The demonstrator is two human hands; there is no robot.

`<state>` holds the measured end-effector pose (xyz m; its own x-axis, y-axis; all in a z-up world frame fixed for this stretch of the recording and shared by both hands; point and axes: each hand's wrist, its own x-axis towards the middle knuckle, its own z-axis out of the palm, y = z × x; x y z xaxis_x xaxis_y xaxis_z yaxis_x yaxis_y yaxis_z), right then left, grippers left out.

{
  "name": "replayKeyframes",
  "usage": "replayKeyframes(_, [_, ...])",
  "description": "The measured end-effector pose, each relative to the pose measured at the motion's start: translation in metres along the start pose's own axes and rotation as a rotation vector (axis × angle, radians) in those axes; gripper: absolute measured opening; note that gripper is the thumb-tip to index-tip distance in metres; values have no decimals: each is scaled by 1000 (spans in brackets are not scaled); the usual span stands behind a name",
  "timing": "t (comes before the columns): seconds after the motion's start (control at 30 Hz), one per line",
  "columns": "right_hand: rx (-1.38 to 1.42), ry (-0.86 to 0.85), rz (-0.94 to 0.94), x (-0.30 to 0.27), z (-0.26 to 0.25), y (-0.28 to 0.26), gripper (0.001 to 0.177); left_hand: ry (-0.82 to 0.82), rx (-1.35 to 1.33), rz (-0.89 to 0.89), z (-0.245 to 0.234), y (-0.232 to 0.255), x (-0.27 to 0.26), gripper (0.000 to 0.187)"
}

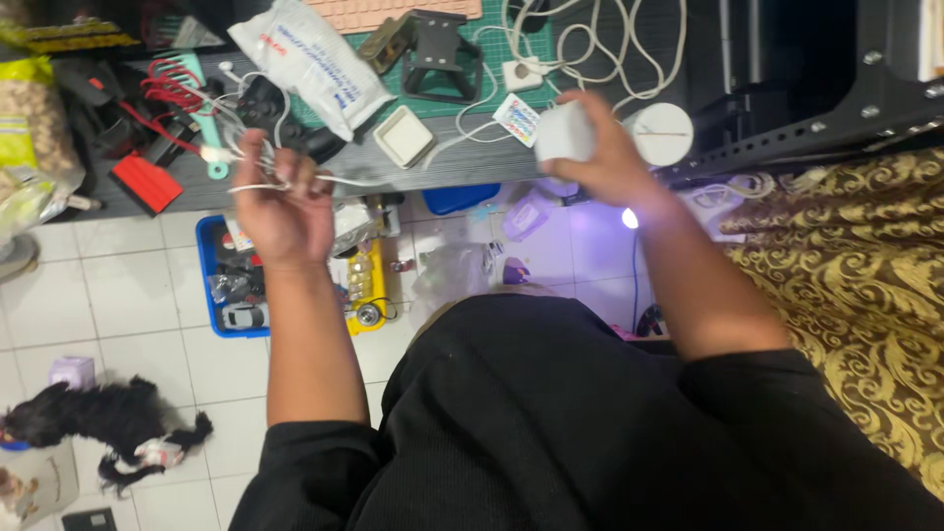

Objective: The person wraps cords around round lamp bases, places the lamps onto a shelf, and untangles and coils a long cable by hand.

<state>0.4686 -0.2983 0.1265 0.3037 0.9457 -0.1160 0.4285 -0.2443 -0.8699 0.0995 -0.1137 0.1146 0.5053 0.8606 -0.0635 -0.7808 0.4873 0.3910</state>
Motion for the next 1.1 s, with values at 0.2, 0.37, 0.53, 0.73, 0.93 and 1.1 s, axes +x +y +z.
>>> replayKeyframes(0.2, [-338, -49, 130, 39, 116, 19, 96, 216, 759, 13, 17, -51, -14, 25])
replayKeyframes(0.37, [-640, -55, 90, 55, 150, 10, 103, 43, 944, -167, 48, -62, -36, 43])
replayKeyframes(0.53, [-700, -72, 70, 61, 153, 6, 114, -122, 884, -248, 47, -56, -37, 50])
replayKeyframes(0.73, [-567, 232, -366, 35, 132, -9, 97, -92, 685, -321, 39, -58, -18, 54])
replayKeyframes(0.93, [17, 188, -602, -1, 132, -77, 32, 1, 799, -279, 37, -76, -1, 55])
replayKeyframes(1.1, [160, 176, -464, 3, 141, -76, 10, 119, 689, -280, 27, -89, 5, 53])
